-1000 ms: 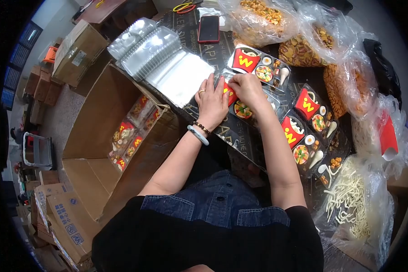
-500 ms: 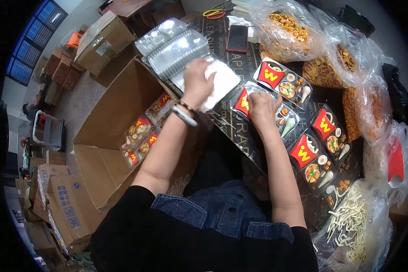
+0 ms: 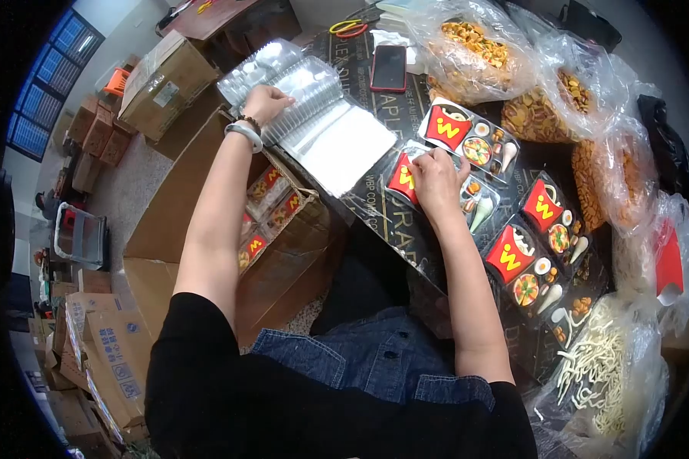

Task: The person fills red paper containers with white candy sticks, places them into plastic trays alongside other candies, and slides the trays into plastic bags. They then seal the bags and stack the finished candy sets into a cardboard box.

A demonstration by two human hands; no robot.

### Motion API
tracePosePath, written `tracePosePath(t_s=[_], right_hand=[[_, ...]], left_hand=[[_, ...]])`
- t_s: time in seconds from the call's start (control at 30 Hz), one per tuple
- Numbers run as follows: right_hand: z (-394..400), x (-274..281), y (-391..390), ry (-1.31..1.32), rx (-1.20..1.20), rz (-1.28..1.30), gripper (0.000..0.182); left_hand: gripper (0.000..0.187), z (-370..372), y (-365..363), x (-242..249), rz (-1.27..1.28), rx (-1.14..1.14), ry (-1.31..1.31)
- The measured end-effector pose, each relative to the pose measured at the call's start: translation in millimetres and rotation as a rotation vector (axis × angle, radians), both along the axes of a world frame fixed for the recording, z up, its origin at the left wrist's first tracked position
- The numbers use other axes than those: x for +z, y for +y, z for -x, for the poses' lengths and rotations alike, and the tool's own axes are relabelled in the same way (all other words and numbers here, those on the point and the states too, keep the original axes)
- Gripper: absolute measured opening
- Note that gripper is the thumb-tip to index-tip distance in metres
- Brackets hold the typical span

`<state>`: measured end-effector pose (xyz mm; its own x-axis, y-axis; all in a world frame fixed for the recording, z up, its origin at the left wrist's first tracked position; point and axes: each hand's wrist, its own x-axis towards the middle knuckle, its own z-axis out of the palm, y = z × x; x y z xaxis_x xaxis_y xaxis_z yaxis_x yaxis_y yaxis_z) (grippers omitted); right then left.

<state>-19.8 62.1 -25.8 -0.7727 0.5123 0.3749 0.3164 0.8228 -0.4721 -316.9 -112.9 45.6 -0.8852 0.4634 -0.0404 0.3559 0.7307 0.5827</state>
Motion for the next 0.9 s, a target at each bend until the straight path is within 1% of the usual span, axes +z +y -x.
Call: tracePosePath(t_s=[0.03, 0.1, 0.13, 0.2, 0.23, 0.3, 0.37, 0.43, 0.57, 0.67, 0.77, 0.83, 0.9], right_hand=[[0, 1, 0, -0.005, 0.001, 0.0, 0.009], [0, 3, 0, -0.019, 0.0, 0.007, 0.009], [0, 3, 0, -0.022, -0.001, 0.008, 0.009], [0, 4, 0, -0.011, -0.004, 0.009, 0.009], [0, 3, 1, -0.01, -0.008, 0.008, 0.009], [0, 2, 2, 0.0, 0.007, -0.002, 0.008], [0, 3, 2, -0.011, -0.005, 0.002, 0.008], [0, 4, 0, -0.027, -0.01, 0.007, 0.009], [0, 5, 1, -0.051, -0.013, 0.049, 0.009], [1, 4, 3, -0.058, -0.013, 0.054, 0.009], [1, 3, 3, -0.057, -0.012, 0.052, 0.009], [1, 4, 2, -0.054, -0.012, 0.048, 0.009], [1, 7, 1, -0.065, -0.023, 0.034, 0.009]], left_hand=[[0.025, 0, 0, -2, 0.0, 0.001, -0.005], [0.025, -3, -1, -2, 0.098, -0.192, 0.28], [0.025, -3, -1, -1, 0.099, -0.193, 0.277], [0.023, -2, -1, 1, 0.204, -0.337, 0.386], [0.023, 1, -4, -1, 0.203, -0.34, 0.387], [0.023, 5, -11, -8, 0.003, -0.395, 0.415], [0.023, 9, -14, -10, -0.025, -0.379, 0.384], [0.022, 12, -17, -13, -0.098, -0.334, 0.262], [0.021, 17, -17, -18, -0.141, -0.313, 0.257], [0.02, 18, -16, -15, -0.107, -0.318, 0.244], [0.023, 18, -15, -13, -0.094, -0.335, 0.238], [0.026, 16, -15, -11, -0.125, -0.279, 0.127], [0.026, 15, -16, -10, -0.13, -0.302, 0.152]])
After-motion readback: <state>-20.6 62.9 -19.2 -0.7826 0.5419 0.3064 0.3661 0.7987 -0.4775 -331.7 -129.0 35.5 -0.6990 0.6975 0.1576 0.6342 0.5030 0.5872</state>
